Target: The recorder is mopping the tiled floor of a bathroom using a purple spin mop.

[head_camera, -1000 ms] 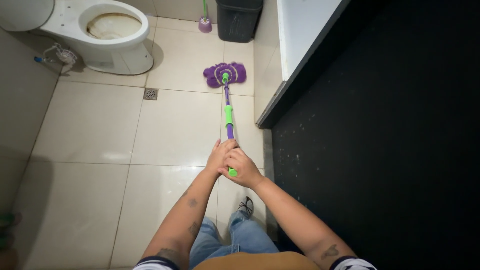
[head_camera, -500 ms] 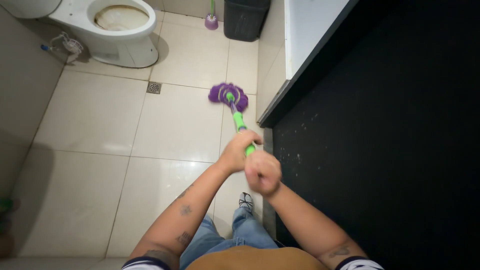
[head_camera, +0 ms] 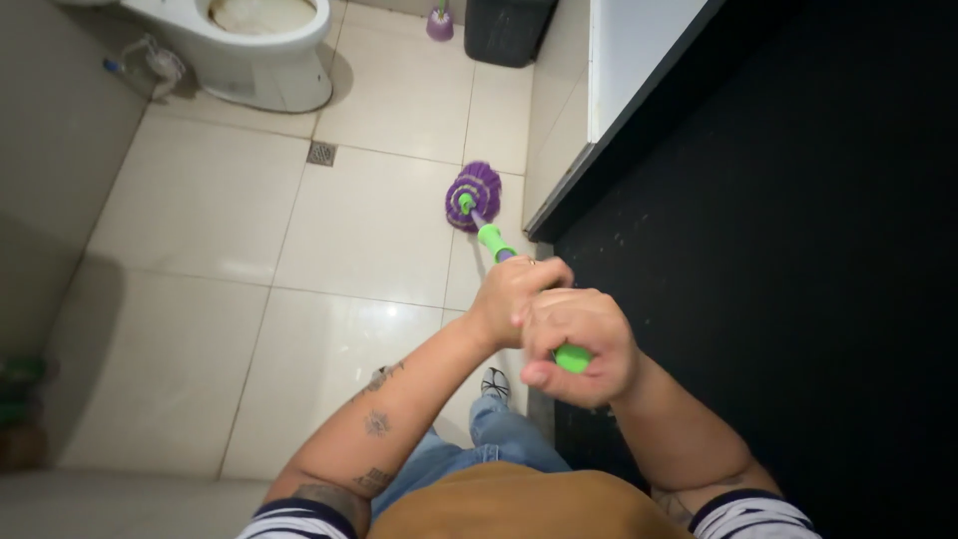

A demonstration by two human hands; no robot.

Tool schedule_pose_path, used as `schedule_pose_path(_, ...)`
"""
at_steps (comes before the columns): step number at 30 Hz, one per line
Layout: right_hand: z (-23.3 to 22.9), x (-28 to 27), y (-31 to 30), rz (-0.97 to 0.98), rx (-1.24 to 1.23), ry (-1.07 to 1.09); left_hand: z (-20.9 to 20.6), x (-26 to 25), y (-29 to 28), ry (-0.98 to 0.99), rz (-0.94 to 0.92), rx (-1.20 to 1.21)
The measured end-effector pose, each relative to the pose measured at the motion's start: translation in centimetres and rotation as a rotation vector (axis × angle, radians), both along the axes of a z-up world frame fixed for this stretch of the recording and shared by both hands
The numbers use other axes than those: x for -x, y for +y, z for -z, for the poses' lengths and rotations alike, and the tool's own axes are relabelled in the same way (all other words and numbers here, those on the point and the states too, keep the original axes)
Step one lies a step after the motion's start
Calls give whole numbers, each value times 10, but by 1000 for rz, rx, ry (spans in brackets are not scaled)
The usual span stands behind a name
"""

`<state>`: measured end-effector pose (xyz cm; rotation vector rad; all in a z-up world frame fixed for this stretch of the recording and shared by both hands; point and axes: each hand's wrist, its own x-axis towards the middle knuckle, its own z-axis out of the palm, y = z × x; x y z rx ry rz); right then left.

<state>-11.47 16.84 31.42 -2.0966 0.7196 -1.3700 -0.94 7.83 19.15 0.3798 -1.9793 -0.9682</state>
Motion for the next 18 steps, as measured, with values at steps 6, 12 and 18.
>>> schedule_pose_path(6, 124, 2, -22, 413, 183, -65, 102, 25, -32, -118, 17, 170)
schedule_pose_path(12, 151, -4, -35, 713, 164, 3, 82, 26, -42, 19, -124, 115)
schedule_pose_path(18, 23, 10, 26, 376, 90, -67, -9, 20, 21, -214, -117, 51)
